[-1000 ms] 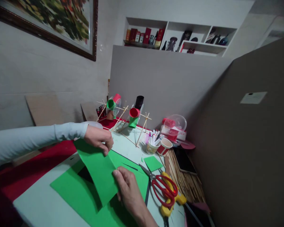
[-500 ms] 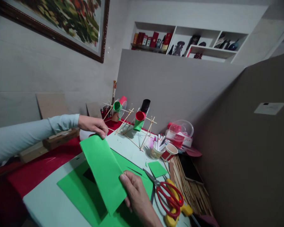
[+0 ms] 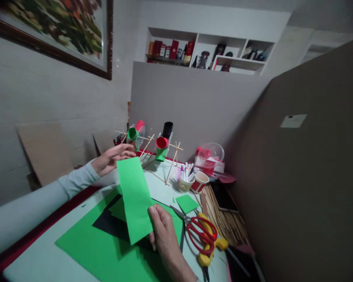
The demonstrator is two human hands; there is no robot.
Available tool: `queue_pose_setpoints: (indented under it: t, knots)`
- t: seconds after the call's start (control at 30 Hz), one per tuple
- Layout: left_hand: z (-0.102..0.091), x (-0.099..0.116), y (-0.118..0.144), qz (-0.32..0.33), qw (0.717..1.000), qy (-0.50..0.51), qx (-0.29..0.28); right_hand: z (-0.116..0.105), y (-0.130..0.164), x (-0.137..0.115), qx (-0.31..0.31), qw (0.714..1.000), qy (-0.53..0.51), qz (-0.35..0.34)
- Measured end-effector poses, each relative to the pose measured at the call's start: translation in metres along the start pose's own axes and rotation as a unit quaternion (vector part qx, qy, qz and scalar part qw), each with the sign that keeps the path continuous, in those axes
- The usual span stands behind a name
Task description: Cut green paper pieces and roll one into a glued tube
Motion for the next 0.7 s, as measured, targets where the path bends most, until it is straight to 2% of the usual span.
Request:
queue_pose_setpoints:
  t: [0.1, 0.17, 0.27, 0.33, 0.43, 0.57, 0.7]
  knots:
    - [0.029, -0.036, 0.018, -0.048, 0.994, 0.09, 0.03, -0.001, -0.002, 0.001, 0.054, 0.999, -0.004, -0.005]
    - [0.051, -0.053, 0.029, -0.063, 0.988, 0.131, 0.05, -0.002, -0.002, 0.001, 0.08, 0.997, -0.002, -0.007]
    - [0.078, -0.067, 0.039, -0.068, 0.981, 0.16, 0.091, -0.002, 0.0, 0.001, 0.099, 0.995, 0.001, -0.007]
    - [0.087, -0.072, 0.041, -0.067, 0.977, 0.162, 0.12, 0.001, 0.002, 0.002, 0.092, 0.996, 0.001, -0.002]
    - [0.088, -0.078, 0.042, -0.059, 0.973, 0.154, 0.161, 0.008, 0.004, 0.004, 0.048, 0.999, -0.005, 0.012]
    - [0.079, -0.083, 0.043, -0.055, 0.969, 0.135, 0.2, 0.019, 0.002, 0.006, -0.032, 0.999, -0.018, 0.016]
    - [0.071, -0.081, 0.043, -0.057, 0.964, 0.112, 0.233, 0.02, -0.001, 0.009, -0.057, 0.998, -0.035, 0.011]
Point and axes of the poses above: each hand's wrist, its own y-axis away from the middle knuckle, its own z-axis out of the palm, x = y × z, the point moved 5 cm from there along -y, towards the middle knuckle, and after that the axes turned 9 degrees about -x, right-handed, at the moved point
